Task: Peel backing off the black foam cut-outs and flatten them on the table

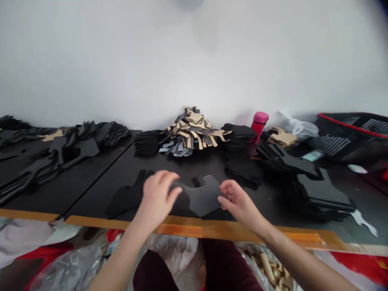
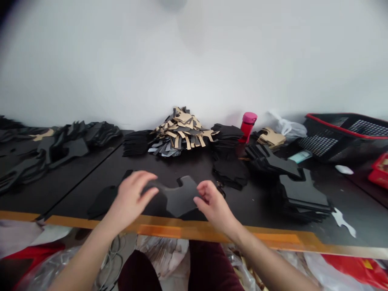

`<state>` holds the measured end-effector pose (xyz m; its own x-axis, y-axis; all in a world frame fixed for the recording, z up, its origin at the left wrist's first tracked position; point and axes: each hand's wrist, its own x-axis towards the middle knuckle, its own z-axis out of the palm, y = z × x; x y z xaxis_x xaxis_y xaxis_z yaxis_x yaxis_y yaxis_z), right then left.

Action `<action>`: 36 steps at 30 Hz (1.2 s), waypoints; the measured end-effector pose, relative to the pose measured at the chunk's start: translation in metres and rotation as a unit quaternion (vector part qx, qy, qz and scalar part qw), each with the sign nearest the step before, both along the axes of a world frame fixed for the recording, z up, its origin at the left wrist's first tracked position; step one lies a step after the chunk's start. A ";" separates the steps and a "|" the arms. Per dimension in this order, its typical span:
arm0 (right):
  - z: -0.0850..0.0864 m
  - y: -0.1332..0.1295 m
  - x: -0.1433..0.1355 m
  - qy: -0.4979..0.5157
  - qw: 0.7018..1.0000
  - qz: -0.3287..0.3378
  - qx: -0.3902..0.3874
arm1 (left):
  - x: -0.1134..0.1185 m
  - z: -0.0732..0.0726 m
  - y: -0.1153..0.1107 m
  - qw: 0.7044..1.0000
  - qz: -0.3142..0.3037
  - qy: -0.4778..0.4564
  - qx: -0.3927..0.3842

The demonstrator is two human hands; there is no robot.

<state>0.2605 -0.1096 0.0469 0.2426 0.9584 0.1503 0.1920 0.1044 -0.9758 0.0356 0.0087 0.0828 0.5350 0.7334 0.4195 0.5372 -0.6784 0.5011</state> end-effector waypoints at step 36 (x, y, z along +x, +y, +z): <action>-0.020 -0.070 -0.025 -0.263 0.941 -0.108 0.181 | 0.075 -0.079 -0.131 0.905 -0.032 -0.276 -0.323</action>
<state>0.2356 -0.1796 0.0265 0.2267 0.7580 0.6116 0.6937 0.3152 -0.6477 0.1110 -0.1218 0.0039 0.4246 0.8960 0.1303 0.0544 -0.1689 0.9841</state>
